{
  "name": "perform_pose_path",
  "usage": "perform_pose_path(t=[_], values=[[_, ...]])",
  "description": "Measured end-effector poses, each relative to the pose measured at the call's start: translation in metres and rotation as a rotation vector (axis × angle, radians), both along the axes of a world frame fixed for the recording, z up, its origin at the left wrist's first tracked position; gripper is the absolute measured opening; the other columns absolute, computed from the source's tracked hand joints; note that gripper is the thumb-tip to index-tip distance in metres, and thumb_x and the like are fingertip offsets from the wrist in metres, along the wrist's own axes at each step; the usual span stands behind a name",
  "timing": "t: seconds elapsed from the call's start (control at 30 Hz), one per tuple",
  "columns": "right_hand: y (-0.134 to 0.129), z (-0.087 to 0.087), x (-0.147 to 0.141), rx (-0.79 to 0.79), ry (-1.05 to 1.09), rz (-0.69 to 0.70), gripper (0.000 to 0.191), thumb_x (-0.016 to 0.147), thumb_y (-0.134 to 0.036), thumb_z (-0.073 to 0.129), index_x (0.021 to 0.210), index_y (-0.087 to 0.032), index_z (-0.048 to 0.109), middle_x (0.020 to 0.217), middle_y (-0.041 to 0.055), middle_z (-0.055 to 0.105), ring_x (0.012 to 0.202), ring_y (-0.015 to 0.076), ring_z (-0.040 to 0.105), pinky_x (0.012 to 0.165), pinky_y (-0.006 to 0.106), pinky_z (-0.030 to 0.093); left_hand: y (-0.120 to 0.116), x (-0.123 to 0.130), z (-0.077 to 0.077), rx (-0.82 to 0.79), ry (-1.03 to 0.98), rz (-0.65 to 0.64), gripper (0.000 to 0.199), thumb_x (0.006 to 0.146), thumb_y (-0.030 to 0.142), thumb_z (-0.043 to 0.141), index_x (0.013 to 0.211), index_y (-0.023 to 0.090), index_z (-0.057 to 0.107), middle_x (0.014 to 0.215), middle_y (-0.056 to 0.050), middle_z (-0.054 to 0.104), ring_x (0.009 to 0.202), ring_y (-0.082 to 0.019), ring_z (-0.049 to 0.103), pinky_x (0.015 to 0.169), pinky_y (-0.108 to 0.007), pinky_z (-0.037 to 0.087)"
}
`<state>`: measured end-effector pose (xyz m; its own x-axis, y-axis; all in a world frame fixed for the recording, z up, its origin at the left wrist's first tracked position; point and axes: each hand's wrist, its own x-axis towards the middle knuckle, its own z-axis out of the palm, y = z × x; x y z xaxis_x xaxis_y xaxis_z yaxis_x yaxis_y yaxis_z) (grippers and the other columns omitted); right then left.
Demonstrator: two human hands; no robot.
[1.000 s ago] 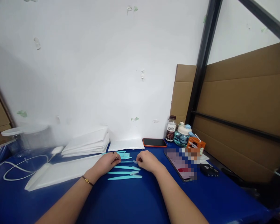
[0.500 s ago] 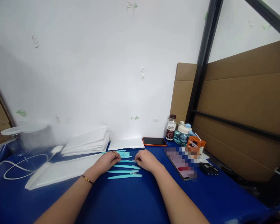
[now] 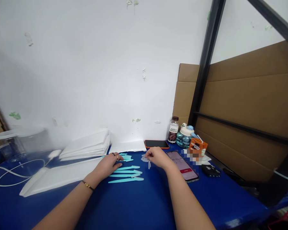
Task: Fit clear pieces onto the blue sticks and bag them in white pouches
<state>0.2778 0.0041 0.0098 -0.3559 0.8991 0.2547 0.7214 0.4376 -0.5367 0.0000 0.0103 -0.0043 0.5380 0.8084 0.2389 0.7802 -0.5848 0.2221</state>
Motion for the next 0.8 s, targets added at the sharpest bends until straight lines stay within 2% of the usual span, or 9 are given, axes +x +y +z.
perform_pose_path(t=[0.1,0.2,0.33,0.47,0.6,0.8], values=[[0.003,-0.002,0.019,-0.091,-0.072,-0.008,0.028,0.06,-0.003,0.054,0.076,-0.019,0.07,0.072,0.0005,0.067,0.062,0.0128,0.058,0.055,0.019,0.041,0.004,-0.006,-0.001,0.035,0.025,0.044,0.023,0.083,0.03,0.049,0.102,0.024,0.061,0.102,-0.004,0.061,0.099,-0.02,0.051,0.085,-0.029,0.037],[0.005,-0.008,0.019,-0.105,-0.144,0.012,0.033,0.055,-0.001,0.058,0.078,-0.021,0.071,0.072,-0.0005,0.065,0.062,0.0121,0.056,0.053,0.018,0.038,0.006,-0.007,0.0,0.034,0.054,0.044,0.019,0.083,0.029,0.048,0.092,0.025,0.064,0.094,-0.003,0.063,0.096,-0.02,0.051,0.081,-0.03,0.037],[0.006,-0.012,0.009,-0.203,-0.143,0.03,0.019,0.06,-0.007,0.06,0.073,-0.018,0.069,0.067,0.0,0.064,0.058,0.0123,0.056,0.051,0.019,0.038,0.005,-0.005,0.001,0.027,0.064,0.015,0.019,0.083,0.028,0.046,0.08,0.023,0.064,0.084,-0.003,0.064,0.088,-0.019,0.054,0.076,-0.029,0.037],[0.002,-0.009,-0.002,-0.115,-0.12,0.021,0.008,0.062,-0.011,0.063,0.068,-0.017,0.065,0.072,0.0009,0.064,0.064,0.0129,0.056,0.055,0.02,0.038,0.004,-0.002,0.001,-0.027,0.032,-0.042,0.027,0.086,0.026,0.038,0.075,0.021,0.062,0.081,-0.004,0.065,0.08,-0.017,0.056,0.074,-0.025,0.038],[-0.003,-0.006,-0.015,-0.073,-0.035,0.066,0.011,0.073,-0.012,0.053,0.077,-0.017,0.062,0.068,-0.0006,0.062,0.06,0.0104,0.054,0.054,0.018,0.037,0.003,-0.001,0.003,-0.04,0.036,-0.039,0.025,0.084,0.023,0.037,0.073,0.02,0.06,0.08,-0.003,0.064,0.076,-0.015,0.056,0.07,-0.024,0.037],[0.0,-0.012,-0.022,-0.008,-0.093,0.074,0.011,0.063,-0.007,0.058,0.065,-0.016,0.063,0.064,-0.0016,0.062,0.06,0.0104,0.054,0.053,0.017,0.035,0.002,-0.002,0.004,-0.027,0.06,-0.02,0.026,0.084,0.024,0.036,0.073,0.02,0.06,0.077,-0.003,0.062,0.071,-0.015,0.055,0.067,-0.024,0.037]])
